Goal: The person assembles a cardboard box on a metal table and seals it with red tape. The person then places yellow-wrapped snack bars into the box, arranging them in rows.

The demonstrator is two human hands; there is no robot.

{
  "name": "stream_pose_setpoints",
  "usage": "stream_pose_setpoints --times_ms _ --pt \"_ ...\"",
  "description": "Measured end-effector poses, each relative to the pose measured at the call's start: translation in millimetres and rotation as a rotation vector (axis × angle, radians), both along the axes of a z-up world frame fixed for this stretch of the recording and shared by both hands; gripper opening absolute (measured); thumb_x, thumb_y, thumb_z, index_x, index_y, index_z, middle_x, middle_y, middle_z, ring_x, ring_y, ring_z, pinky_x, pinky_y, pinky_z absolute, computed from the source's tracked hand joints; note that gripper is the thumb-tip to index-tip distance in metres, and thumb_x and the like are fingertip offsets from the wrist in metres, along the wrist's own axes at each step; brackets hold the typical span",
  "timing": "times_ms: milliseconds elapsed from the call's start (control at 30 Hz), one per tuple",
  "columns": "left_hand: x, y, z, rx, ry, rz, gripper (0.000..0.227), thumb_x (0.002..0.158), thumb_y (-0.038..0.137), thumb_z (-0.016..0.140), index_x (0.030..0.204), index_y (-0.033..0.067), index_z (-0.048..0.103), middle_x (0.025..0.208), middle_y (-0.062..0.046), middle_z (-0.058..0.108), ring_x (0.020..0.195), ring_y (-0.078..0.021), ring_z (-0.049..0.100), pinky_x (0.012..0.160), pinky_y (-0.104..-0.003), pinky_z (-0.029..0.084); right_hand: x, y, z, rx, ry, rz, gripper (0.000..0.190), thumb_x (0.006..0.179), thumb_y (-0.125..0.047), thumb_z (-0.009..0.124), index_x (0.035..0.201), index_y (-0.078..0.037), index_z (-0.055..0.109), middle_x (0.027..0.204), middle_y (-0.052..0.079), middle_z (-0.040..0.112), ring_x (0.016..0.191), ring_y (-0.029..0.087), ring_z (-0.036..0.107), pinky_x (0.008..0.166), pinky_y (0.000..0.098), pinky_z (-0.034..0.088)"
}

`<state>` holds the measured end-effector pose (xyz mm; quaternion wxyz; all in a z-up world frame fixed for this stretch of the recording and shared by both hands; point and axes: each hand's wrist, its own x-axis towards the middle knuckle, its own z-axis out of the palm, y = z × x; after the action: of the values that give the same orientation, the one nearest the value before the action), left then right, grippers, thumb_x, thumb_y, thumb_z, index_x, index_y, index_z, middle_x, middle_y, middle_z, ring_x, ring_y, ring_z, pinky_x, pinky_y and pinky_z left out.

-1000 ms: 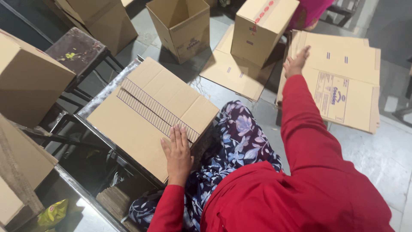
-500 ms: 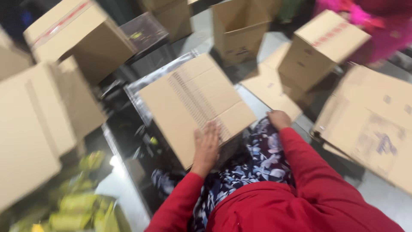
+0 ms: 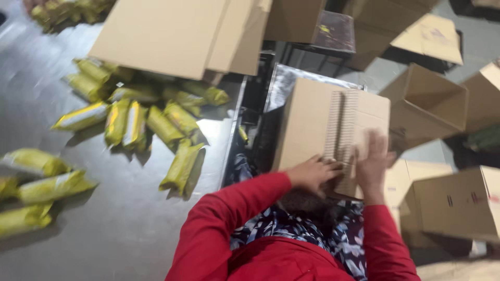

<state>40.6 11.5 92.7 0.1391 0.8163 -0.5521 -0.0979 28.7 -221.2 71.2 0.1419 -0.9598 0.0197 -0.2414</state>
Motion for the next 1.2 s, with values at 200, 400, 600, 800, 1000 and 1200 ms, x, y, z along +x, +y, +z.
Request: stream_pose_setpoints --times_ms 200,400,600,800,1000,1200 --pt "132.8 175.8 62.0 -1.140 -0.382 1.126 0.039 0.096 0.025 0.068 0.131 0.0120 0.056 0.130 -0.019 0.057 0.121 -0.0361 0.056 0.102 -0.045 0.048 5.6 46.6 -30.2 -0.105 0.319 0.010 0.065 0.103 -0.057 0.030 0.160 -0.025 0.032 0.172 0.008 0.018 0.158 0.037 0.010 0.119 0.0702 0.001" --pt "145.1 337.1 52.1 -1.597 -0.202 1.757 0.112 0.081 0.005 0.084 0.163 0.0162 0.008 0.161 -0.032 0.017 0.146 -0.0455 0.028 0.112 -0.051 0.042 0.4 51.5 -26.9 -0.131 0.300 0.008 0.063 0.105 -0.053 0.032 0.160 -0.024 0.031 0.171 0.011 0.019 0.157 0.039 0.010 0.118 0.0719 0.003" --pt "180.6 298.8 25.1 -1.413 -0.273 1.570 0.133 0.068 -0.007 0.092 0.169 0.0170 0.009 0.152 -0.023 0.037 0.125 -0.0352 0.058 0.096 -0.037 0.058 -1.5 51.1 -24.1 -0.121 0.310 0.017 0.064 0.105 -0.053 0.031 0.161 -0.022 0.030 0.171 0.011 0.019 0.158 0.040 0.009 0.117 0.0724 0.003" --pt "173.9 274.3 40.4 -1.690 0.213 1.280 0.109 0.074 -0.006 0.076 0.162 0.0188 0.018 0.155 -0.020 0.035 0.099 -0.0261 0.070 0.071 -0.029 0.064 -4.8 56.8 -20.3 -0.114 0.320 0.016 0.063 0.105 -0.053 0.030 0.160 -0.023 0.031 0.171 0.010 0.018 0.158 0.039 0.008 0.118 0.0710 0.002" --pt "171.7 259.9 46.4 -1.502 -0.152 1.295 0.113 0.078 0.005 0.090 0.167 0.0170 0.020 0.154 -0.019 0.039 0.124 -0.0294 0.060 0.088 -0.034 0.062 -4.4 54.0 -20.3 -0.114 0.326 0.016 0.063 0.106 -0.052 0.029 0.161 -0.022 0.031 0.172 0.011 0.018 0.158 0.039 0.008 0.118 0.0711 0.003" --pt "155.1 285.9 84.4 -1.373 0.303 1.477 0.113 0.073 0.026 0.086 0.160 0.0098 0.017 0.151 -0.018 0.036 0.099 -0.0287 0.065 0.086 -0.039 0.059 -5.3 52.6 -21.2 -0.122 0.318 0.017 0.064 0.104 -0.054 0.029 0.160 -0.023 0.031 0.171 0.010 0.018 0.158 0.038 0.008 0.118 0.0706 0.004"
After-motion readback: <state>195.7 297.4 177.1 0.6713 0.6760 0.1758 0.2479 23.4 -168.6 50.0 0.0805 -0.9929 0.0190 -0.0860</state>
